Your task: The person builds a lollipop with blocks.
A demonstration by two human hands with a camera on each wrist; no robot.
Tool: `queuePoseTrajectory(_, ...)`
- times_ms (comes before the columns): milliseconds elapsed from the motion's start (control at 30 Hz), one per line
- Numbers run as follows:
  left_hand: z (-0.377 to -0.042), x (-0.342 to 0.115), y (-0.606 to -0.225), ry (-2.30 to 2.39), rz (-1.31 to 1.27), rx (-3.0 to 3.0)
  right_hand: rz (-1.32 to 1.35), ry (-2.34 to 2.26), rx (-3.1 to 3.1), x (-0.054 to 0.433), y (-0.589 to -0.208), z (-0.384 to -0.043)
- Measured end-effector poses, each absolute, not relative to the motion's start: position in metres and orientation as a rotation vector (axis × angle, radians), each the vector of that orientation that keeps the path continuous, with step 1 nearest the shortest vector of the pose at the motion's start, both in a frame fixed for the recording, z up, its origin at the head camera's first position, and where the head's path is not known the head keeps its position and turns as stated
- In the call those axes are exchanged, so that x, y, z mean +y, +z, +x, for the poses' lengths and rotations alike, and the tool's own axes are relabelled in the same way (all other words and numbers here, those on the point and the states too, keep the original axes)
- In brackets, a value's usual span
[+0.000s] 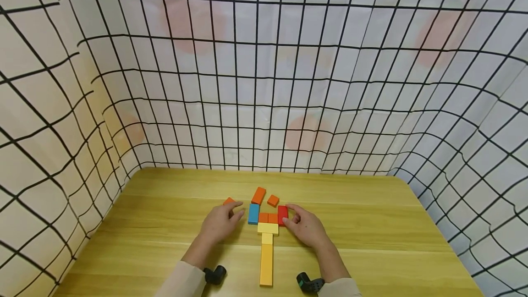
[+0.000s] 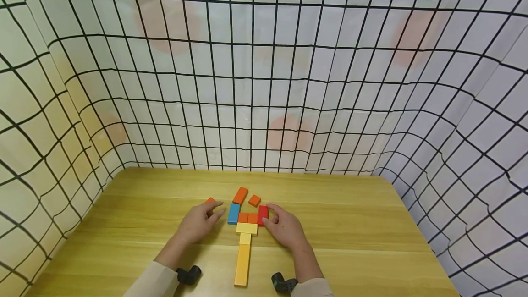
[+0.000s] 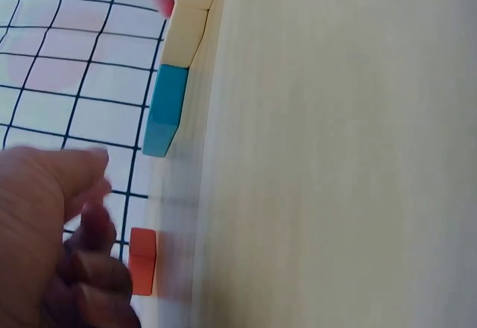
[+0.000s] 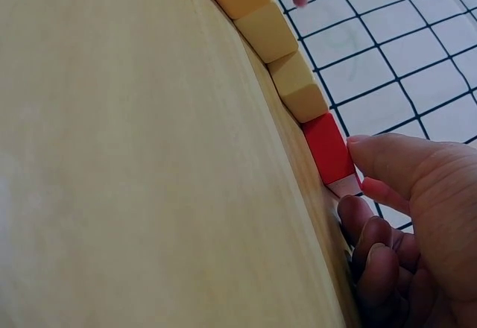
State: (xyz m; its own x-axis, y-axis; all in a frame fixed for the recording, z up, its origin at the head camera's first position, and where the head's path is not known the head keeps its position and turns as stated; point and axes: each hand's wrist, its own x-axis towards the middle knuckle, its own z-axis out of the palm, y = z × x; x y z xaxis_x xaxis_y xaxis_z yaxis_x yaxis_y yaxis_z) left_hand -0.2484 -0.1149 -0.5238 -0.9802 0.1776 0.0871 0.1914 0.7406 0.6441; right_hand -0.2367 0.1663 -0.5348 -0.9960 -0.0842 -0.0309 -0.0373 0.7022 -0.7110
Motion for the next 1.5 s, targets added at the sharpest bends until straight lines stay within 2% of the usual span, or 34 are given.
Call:
queuePoseTrajectory(267,-0.254,-0.123,-0.522,-0.961,0.065,-2.883,-0.098,-1.186,2.835,0.167,-0.534,-0.237)
queuePoseTrajectory(500,-0.257,-0.129,-0.522,-0.942,0.216,-2.931,-0.107,-1.186,2.832,0.168,-0.536,-0.238)
queuePoseTrajectory(1233,-0.255,-0.127,-0.525,-1.007,0.256,-2.916,-0.102,-1.184,2.843,0.167,-0.538,-0.238)
queuePoseTrajectory(1500,-0.253,-0.120,-0.522,-1.056,0.154,-2.861,-0.096,-1.183,2.841,0.167,-0.537,-0.237)
